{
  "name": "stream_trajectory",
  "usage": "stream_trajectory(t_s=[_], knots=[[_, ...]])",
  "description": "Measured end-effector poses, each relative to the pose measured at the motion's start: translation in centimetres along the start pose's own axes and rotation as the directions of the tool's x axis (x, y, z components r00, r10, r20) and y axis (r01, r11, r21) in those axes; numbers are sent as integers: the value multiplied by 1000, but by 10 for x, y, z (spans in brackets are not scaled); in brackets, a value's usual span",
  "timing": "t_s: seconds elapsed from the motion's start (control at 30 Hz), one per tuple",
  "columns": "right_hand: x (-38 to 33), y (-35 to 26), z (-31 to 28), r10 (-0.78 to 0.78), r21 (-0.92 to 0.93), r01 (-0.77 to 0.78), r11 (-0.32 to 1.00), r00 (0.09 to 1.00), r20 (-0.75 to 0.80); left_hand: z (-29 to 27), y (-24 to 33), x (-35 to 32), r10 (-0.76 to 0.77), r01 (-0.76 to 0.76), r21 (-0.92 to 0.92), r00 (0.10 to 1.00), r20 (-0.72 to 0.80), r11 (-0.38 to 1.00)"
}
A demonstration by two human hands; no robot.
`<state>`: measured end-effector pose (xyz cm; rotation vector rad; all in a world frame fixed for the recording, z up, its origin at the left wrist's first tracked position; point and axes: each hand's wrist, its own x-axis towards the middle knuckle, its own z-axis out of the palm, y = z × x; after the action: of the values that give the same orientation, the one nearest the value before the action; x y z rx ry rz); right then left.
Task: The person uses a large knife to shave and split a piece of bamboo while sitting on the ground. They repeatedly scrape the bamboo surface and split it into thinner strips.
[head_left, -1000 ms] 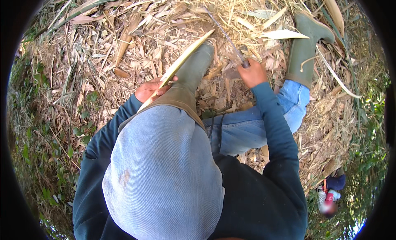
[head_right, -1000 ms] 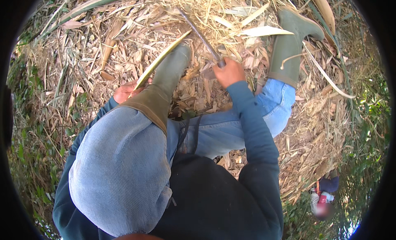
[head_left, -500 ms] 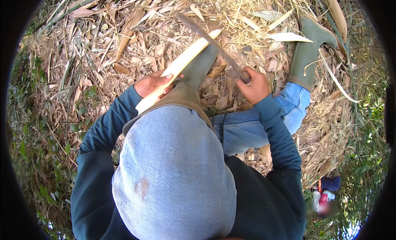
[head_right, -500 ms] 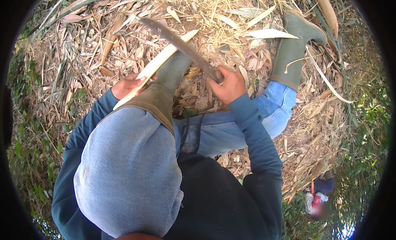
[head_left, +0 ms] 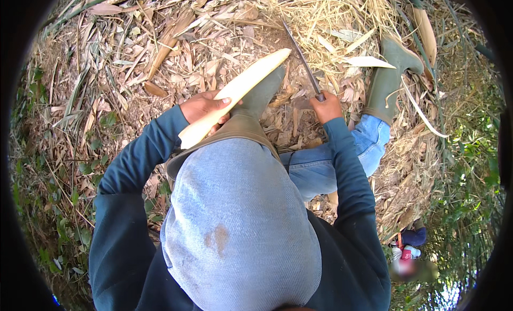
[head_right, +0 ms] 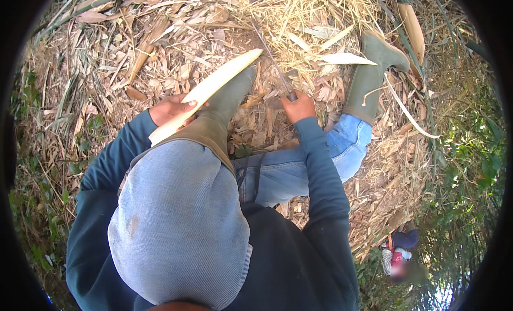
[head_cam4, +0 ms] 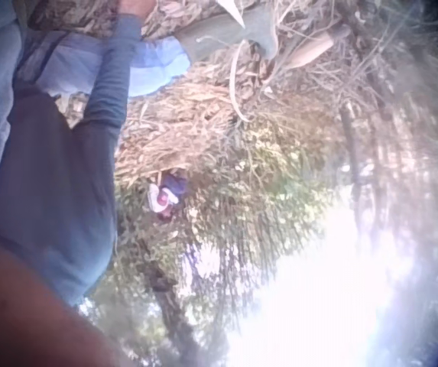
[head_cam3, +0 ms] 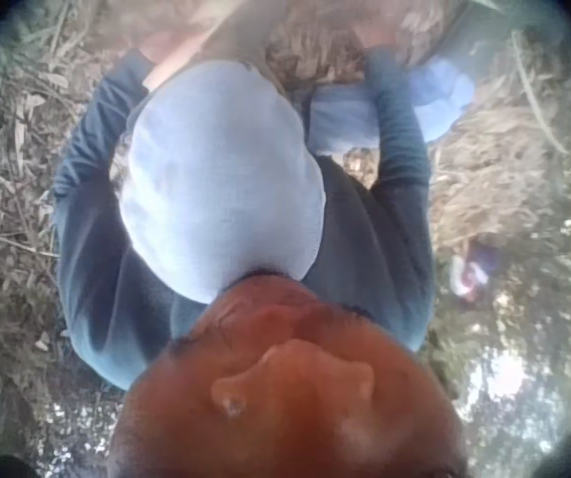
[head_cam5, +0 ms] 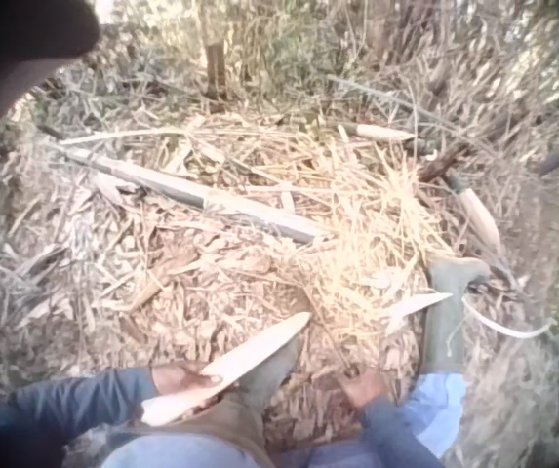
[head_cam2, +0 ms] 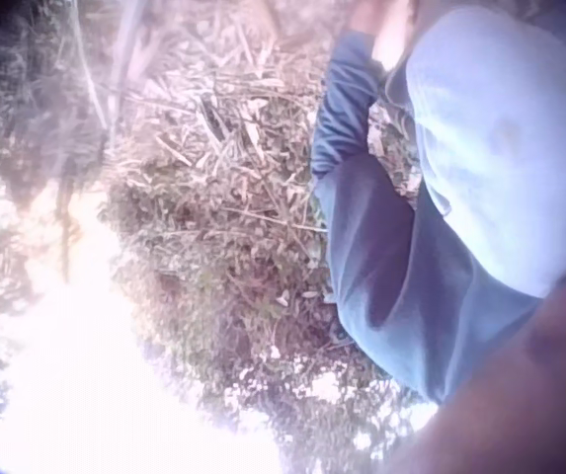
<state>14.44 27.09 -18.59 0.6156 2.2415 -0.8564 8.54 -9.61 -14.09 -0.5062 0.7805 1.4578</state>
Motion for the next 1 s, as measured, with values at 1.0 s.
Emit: stream_trajectory(t_s=[1.0], knots=[[-1,41,40,45,347,-48,937,999,18,25,51,-16,201,8,848,970,-135,530]])
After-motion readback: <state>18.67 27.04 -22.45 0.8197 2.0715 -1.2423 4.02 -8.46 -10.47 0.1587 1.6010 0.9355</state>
